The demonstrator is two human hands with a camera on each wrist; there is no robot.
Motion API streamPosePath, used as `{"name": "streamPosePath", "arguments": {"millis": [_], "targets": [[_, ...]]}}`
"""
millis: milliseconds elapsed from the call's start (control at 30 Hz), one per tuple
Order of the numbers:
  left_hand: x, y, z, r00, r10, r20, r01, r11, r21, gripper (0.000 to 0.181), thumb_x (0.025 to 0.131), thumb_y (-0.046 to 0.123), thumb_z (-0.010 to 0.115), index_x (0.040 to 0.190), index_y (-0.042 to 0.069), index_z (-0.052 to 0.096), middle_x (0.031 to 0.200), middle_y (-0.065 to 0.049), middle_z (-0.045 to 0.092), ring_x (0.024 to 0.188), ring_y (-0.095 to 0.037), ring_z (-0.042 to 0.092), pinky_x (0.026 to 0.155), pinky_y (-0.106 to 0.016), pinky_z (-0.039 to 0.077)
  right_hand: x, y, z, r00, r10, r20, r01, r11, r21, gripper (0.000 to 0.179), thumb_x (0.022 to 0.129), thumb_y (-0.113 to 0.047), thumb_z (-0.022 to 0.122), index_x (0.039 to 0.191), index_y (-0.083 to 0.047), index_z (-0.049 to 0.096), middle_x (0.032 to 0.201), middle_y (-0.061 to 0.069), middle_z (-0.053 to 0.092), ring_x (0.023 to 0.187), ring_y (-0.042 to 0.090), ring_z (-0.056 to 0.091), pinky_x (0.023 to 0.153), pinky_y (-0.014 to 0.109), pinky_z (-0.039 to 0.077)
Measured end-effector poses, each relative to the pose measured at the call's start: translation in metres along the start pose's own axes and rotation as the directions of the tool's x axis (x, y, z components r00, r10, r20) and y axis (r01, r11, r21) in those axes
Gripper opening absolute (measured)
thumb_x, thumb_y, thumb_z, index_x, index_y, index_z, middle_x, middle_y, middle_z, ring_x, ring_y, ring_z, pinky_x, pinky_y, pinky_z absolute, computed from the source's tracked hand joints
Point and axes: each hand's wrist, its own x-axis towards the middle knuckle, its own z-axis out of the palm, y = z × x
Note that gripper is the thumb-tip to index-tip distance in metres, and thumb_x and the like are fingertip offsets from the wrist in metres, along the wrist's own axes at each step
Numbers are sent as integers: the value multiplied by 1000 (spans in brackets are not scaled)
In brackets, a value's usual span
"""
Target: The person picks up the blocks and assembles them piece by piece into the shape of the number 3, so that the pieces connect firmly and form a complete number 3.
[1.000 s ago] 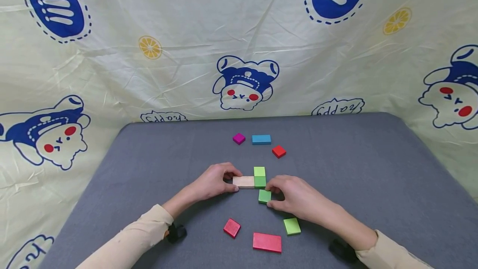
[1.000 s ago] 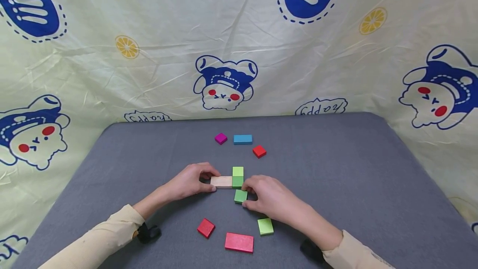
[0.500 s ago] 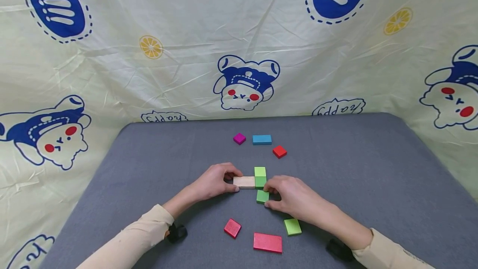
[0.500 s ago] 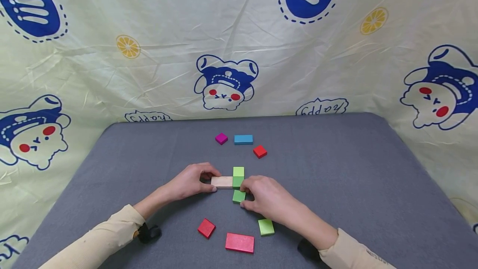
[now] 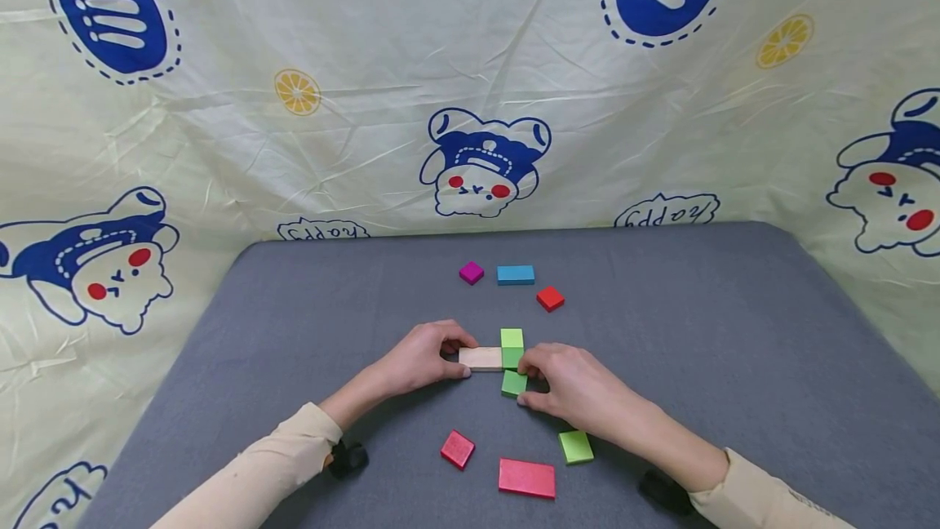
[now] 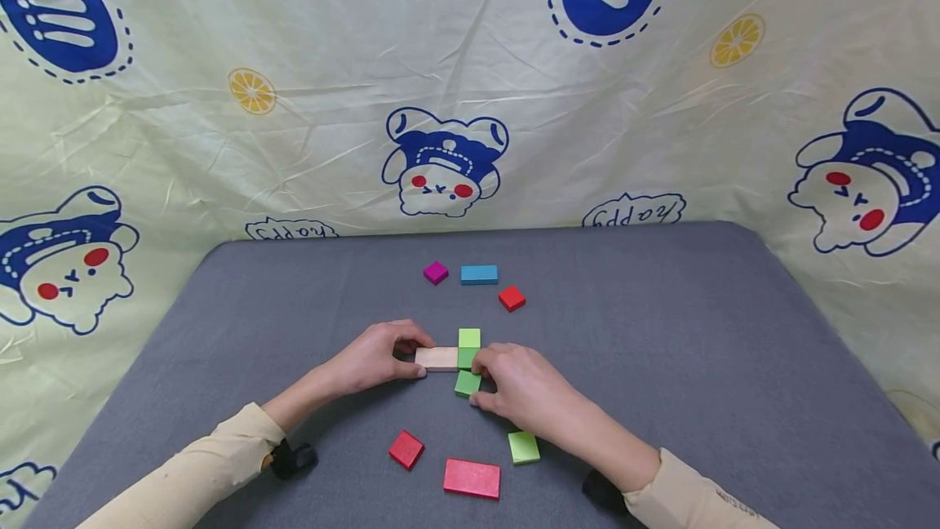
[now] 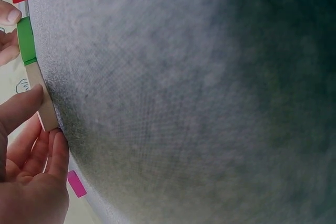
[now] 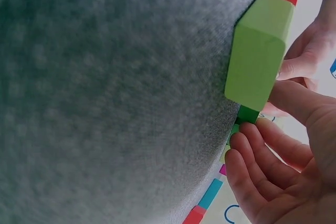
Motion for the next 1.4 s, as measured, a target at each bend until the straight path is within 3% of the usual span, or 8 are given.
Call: {"name": "streamPosePath", "arguments": {"millis": [767, 967, 1200, 1400], "targets": [[2, -1, 2, 1000, 3, -7, -3, 1000, 28, 27, 84, 11, 78, 109, 14, 71, 100, 8, 61, 91, -10, 59, 83, -29, 49, -1, -2, -2, 1000, 28, -7, -28, 1000, 0, 29, 76, -27, 86, 97, -18, 68, 86, -11, 57, 78, 8, 51, 71, 29, 48], [2, 0, 1, 1000, -1, -4, 1, 1000, 25, 27, 84, 10, 77, 110, 14, 71, 101, 7, 62, 92, -11, 59, 83, -30, 49, -11, 2, -9, 999, 22, -39, -21, 999, 28, 27, 78, -27, 84, 99, -20, 68, 90, -11, 60, 81, 9, 54, 73, 31, 48], [1, 1, 1, 1000, -12, 3, 11, 1000, 14, 27, 84, 10, 77, 111, 14, 71, 102, 6, 62, 93, -11, 59, 85, -30, 49, -28, 3, -19, 998, 55, -8, -55, 998, 39, 27, 80, -28, 82, 103, -21, 69, 97, -12, 61, 88, 10, 56, 79, 36, 50], [0, 1, 2, 1000, -14, 6, 14, 1000, 7, 28, 85, 10, 77, 111, 13, 71, 103, 6, 61, 94, -11, 59, 86, -31, 49, -48, 7, -25, 1000, -7, -1, 7, 999, 51, 27, 83, -28, 79, 107, -22, 68, 102, -14, 61, 94, 7, 57, 83, 37, 51]]}}
